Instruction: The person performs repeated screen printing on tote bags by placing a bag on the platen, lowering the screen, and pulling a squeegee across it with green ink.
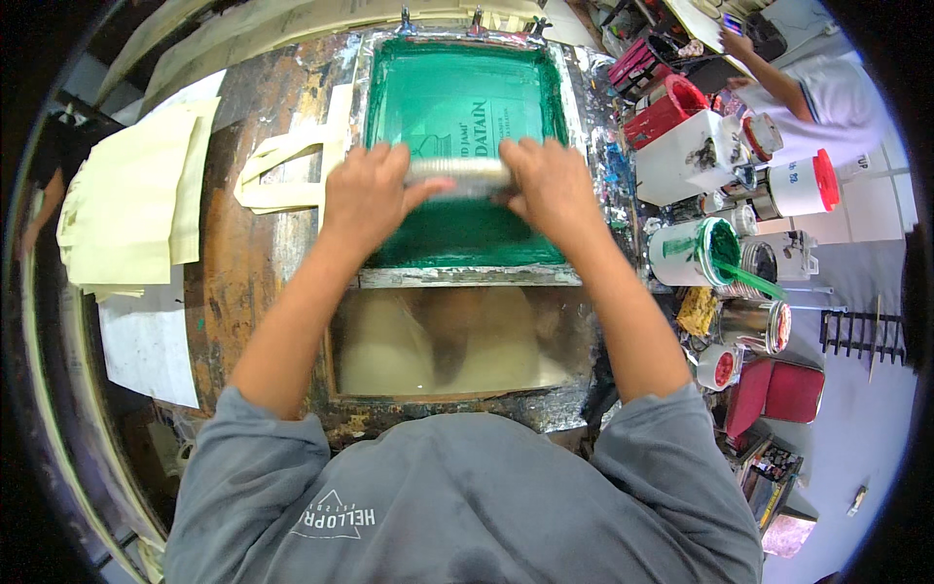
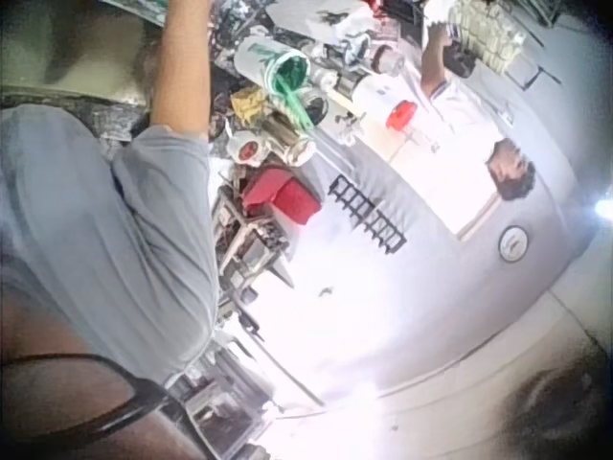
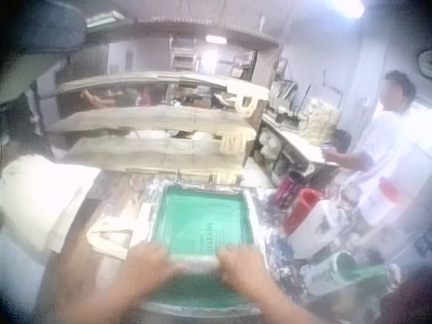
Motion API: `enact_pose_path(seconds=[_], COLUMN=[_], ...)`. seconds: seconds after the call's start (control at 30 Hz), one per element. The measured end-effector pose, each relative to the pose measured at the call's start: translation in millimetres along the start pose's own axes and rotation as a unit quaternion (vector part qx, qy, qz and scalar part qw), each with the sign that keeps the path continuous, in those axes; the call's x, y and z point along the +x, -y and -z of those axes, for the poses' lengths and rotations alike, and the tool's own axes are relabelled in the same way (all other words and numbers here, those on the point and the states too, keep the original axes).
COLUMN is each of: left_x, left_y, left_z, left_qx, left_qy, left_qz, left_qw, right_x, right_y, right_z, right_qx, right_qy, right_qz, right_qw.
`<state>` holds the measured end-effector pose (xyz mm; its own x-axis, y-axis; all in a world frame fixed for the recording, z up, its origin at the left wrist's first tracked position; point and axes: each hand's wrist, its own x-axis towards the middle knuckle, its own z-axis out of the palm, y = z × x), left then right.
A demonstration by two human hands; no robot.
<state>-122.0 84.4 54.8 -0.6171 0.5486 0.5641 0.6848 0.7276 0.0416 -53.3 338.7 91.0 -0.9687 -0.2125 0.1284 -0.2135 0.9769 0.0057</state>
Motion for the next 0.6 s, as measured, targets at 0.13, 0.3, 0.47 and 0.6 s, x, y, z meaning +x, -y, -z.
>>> enact_pose_path(seconds=[0.13, 0.3, 0.47, 0.6], left_x=[-40.8, -47.2, -149.8, -154.9], left_y=[-29.8, -19.1, -6.3, -2.5], left_z=[39.6, 44.4, 60.3, 57.6], left_qx=[-0.035, -0.135, -0.052, -0.141], left_qy=[0.078, -0.029, 0.069, 0.041], left_qz=[0.059, 0.052, 0.199, 0.258], left_qw=[0.995, 0.989, 0.976, 0.955], right_x=[-47.1, -45.0, -110.3, -101.8], right_y=[25.7, 24.4, 61.4, 66.0], right_z=[9.9, 13.5, -2.8, 26.9], right_qx=[0.022, 0.022, 0.017, 0.030], right_qy=[-0.010, -0.023, -0.118, -0.158], right_qz=[0.007, -0.015, -0.004, -0.035], right_qw=[1.000, 0.999, 0.993, 0.986])
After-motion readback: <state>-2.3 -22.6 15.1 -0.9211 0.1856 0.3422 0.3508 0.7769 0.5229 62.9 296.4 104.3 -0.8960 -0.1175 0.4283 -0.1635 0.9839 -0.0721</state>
